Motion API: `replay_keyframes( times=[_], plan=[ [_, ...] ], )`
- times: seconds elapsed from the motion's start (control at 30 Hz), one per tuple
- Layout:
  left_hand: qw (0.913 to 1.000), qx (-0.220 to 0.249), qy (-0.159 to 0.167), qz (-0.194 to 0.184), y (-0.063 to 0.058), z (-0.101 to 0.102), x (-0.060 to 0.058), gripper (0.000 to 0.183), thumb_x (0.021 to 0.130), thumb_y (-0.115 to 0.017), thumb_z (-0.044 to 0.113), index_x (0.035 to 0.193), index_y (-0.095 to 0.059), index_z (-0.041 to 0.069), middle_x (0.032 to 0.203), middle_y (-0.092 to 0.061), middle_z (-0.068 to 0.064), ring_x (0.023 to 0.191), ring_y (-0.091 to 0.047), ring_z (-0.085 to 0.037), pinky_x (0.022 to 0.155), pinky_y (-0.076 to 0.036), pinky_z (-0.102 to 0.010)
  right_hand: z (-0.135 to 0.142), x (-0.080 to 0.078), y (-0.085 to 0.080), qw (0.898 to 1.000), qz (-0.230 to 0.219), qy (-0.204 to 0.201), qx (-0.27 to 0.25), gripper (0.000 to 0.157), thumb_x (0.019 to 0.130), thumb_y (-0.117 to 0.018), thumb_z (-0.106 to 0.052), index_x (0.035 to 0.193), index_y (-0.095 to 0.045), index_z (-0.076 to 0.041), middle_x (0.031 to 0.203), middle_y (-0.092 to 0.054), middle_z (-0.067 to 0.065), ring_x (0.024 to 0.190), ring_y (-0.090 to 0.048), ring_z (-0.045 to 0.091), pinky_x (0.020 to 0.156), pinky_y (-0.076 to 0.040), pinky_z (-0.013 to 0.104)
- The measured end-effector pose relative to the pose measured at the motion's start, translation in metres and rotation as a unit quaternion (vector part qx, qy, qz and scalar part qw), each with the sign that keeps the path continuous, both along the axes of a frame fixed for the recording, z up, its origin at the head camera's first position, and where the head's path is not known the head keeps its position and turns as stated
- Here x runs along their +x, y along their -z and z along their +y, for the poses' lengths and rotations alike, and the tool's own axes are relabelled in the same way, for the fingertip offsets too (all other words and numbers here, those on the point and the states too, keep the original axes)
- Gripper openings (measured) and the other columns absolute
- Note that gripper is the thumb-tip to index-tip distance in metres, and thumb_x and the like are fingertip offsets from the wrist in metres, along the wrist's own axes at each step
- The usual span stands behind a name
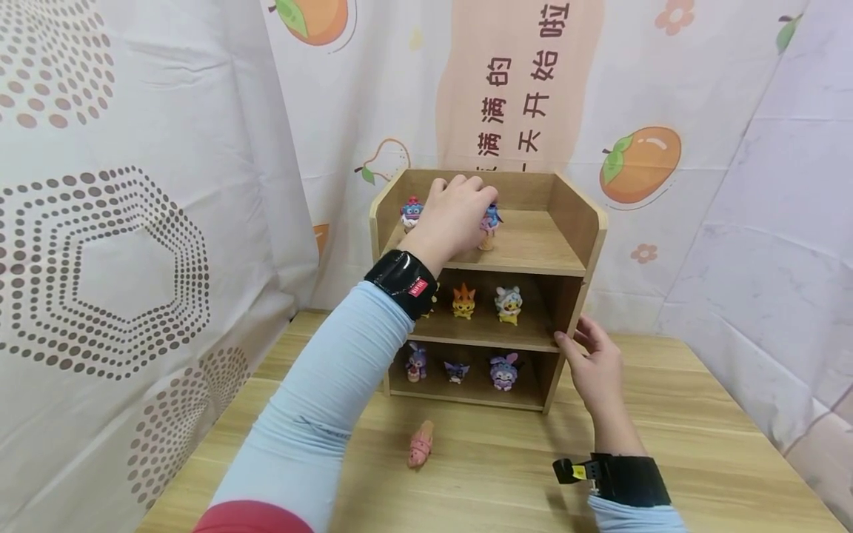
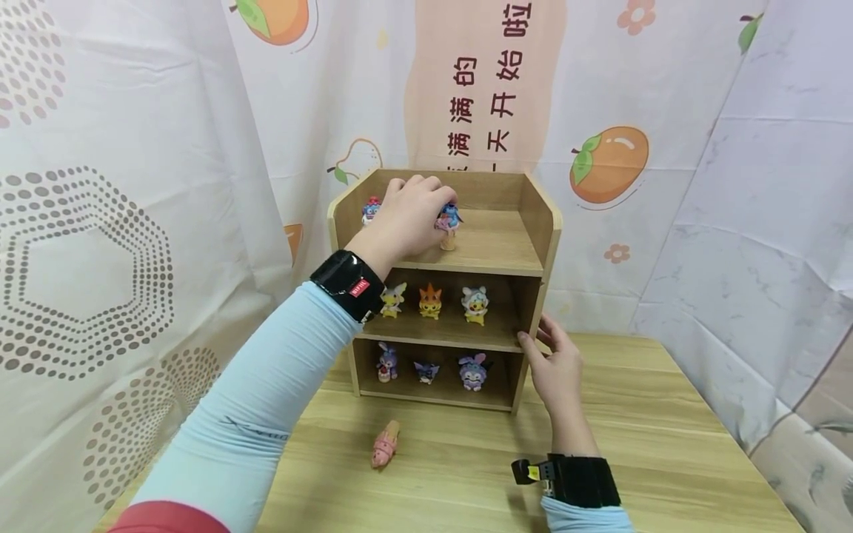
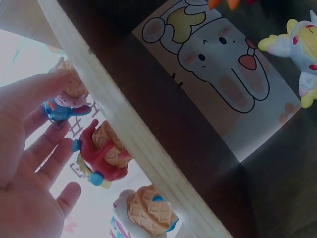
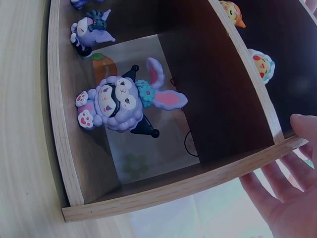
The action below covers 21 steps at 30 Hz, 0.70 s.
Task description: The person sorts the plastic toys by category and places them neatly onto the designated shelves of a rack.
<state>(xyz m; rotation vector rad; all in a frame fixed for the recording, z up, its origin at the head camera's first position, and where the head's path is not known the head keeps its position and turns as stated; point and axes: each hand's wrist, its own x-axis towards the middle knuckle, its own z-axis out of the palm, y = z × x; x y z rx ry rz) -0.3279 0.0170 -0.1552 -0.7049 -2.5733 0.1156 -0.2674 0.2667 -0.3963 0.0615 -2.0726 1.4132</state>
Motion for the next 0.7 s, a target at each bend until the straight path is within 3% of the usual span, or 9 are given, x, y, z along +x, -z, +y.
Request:
replay_keyframes(
  times=[0.7],
  plan=[
    [0.9999, 0.008, -0.007, 0.003, 0.0026, 0.0039, 0.0002, 0.056, 0.096, -0.069, 0.038, 0.147, -0.050, 0.026, 0.144, -0.051, 0.003, 0.134, -0.043, -0.020, 0.108, -0.031, -0.046, 0.0002, -0.0006, 0.0020, 1.000, 0.002, 0.004, 0.001, 0.052, 0.097, -0.072, -0.027, 0.144, -0.058, -0.010, 0.136, -0.062, 0.010, 0.122, -0.060, 0.026, 0.085, -0.049, 0.013]
  ],
)
